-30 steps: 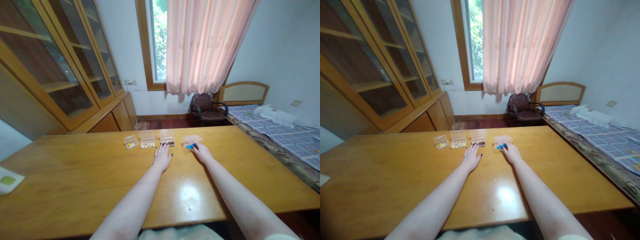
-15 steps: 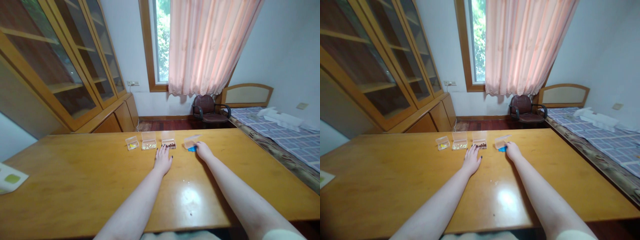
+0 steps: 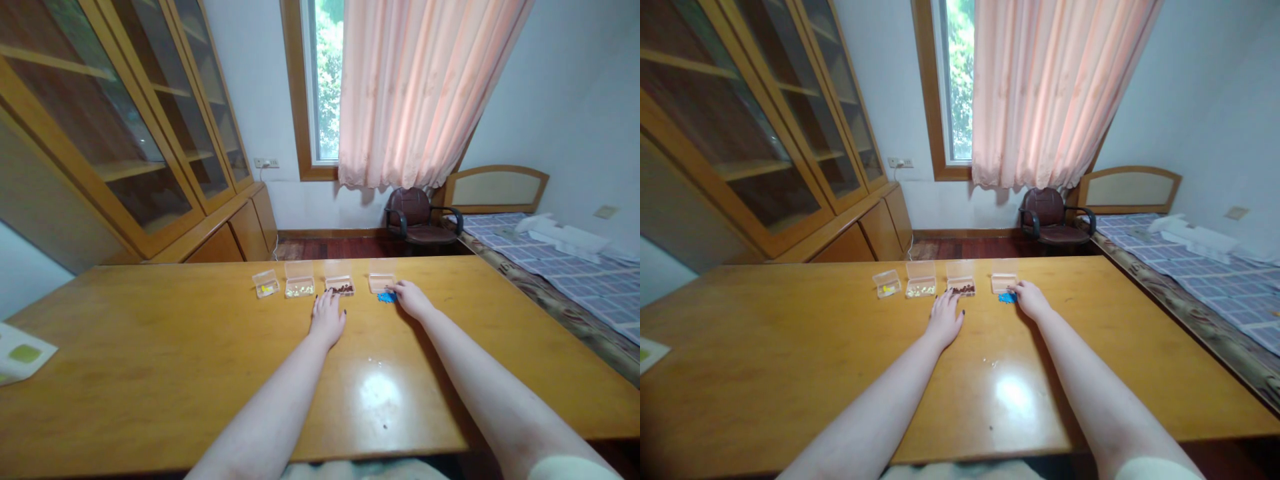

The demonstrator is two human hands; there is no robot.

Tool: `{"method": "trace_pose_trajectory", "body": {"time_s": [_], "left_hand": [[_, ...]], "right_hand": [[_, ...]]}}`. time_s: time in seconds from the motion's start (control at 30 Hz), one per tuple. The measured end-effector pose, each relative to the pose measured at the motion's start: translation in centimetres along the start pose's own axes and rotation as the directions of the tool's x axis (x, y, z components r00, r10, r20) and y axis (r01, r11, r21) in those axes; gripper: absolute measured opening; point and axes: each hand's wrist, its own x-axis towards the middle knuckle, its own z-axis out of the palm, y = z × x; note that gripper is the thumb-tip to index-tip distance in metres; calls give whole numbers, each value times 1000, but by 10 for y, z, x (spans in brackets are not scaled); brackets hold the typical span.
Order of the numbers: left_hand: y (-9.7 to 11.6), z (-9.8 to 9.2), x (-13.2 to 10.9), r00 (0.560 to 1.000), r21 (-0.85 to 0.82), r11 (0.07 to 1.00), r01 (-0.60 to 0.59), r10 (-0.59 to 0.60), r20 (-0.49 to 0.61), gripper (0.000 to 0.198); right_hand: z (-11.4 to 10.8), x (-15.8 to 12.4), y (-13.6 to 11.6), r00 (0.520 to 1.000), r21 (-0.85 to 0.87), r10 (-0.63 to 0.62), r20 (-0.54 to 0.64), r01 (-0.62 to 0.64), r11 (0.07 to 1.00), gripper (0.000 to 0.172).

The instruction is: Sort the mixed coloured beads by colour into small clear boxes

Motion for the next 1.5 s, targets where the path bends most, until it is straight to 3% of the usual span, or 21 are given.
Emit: {"method": "trace_pose_trajectory", "body": {"time_s": [0.87, 1.0, 1.1, 1.2, 1.3, 1.4, 1.5], "left_hand": [[-4, 0, -1, 1000, -17, 1000, 8, -8, -22, 49], [-1, -3, -3, 998, -19, 1000, -20, 19, -52, 48], [10, -7, -7, 993, -2, 994, -110, 110, -31, 47], [32, -8, -10, 958, -11, 960, -281, 281, 60, 50], [57, -2, -8, 914, -55, 929, -365, 369, 169, 55], [77, 10, -6, 930, -60, 963, -262, 268, 251, 56], [85, 20, -7, 938, -71, 966, -248, 258, 232, 55]], "right_hand": [[-2, -56, -32, 999, 341, -15, 33, 3, 940, 37], [-11, -64, -32, 996, 373, 59, -70, -28, 928, 40], [-20, -66, -26, 951, 414, 266, -155, -182, 892, 44], [-23, -65, -21, 924, 458, 367, -105, -282, 843, 36], [-17, -64, -20, 946, 479, 306, -108, -220, 850, 31], [-10, -64, -21, 958, 471, 216, -186, -106, 876, 29], [-10, -66, -21, 963, 452, 197, -183, -95, 887, 26]]}}
